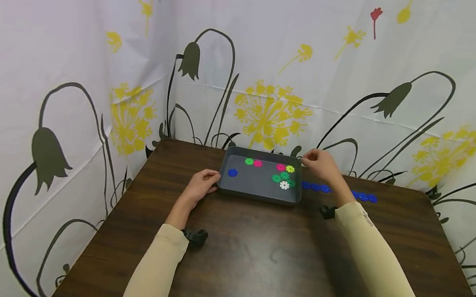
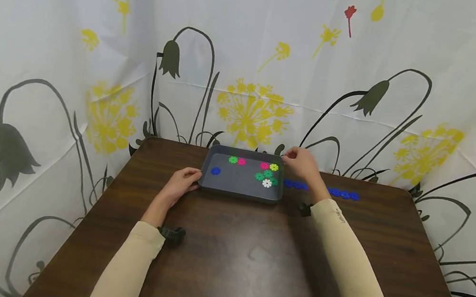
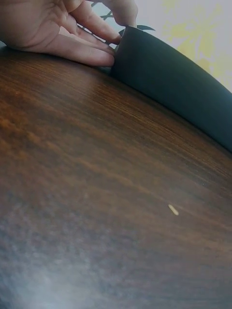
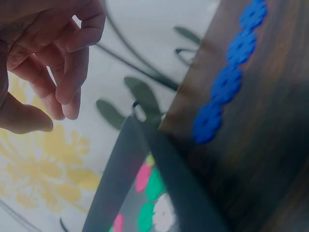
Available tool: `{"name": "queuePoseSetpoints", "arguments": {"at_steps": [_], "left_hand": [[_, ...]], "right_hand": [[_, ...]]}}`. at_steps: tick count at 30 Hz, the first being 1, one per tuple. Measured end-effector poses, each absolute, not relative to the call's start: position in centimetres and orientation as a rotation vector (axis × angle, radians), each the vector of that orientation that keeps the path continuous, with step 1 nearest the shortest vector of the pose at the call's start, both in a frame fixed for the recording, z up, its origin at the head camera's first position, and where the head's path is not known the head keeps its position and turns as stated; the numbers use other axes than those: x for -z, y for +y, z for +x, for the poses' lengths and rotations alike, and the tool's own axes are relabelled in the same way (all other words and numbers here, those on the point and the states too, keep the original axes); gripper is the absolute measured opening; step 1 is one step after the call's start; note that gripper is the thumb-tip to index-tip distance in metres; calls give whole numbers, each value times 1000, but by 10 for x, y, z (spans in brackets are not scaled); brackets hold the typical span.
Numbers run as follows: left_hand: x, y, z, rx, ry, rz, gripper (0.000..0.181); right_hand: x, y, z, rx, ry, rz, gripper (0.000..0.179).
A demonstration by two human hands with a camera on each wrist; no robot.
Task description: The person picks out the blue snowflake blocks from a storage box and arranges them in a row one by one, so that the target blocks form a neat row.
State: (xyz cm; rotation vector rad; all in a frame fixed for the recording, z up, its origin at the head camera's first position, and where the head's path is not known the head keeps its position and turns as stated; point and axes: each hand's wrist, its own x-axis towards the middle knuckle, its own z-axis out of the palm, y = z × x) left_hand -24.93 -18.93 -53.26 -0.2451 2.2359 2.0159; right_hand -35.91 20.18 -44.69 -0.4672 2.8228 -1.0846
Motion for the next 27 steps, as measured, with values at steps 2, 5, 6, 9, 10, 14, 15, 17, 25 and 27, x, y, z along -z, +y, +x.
{"name": "queuePoseSetpoints", "arguments": {"at_steps": [2,5,6,9,10,14,15,17,25,27], "left_hand": [[532,-188,-250,-2016,2232,-248,47],[532,-189,-251,-2018,2238,-255,47],[532,-188,-251,-2015,2243,-258,47],[533,-189,-251,-2013,2247,-263,45],[533,-189,-251,-2011,2248,-265,45],[536,-189,-252,-2023,2251,-271,43],[537,-189,-252,-2027,2252,-275,43],[537,-189,-252,-2034,2252,-284,42],[535,-188,-251,-2030,2250,-289,42],[535,-188,-251,-2032,2249,-294,42]], "right_hand": [[443,192,-360,1081,2804,-491,29],[437,178,-361,1079,2765,-537,26],[436,173,-361,1073,2752,-549,26],[434,158,-363,1033,2727,-601,24],[434,154,-363,1014,2725,-612,23],[434,135,-367,938,2733,-659,21],[434,131,-367,924,2730,-665,21],[435,123,-368,911,2710,-678,23],[447,92,-376,846,2631,-719,23],[449,83,-379,837,2634,-745,21]]}}
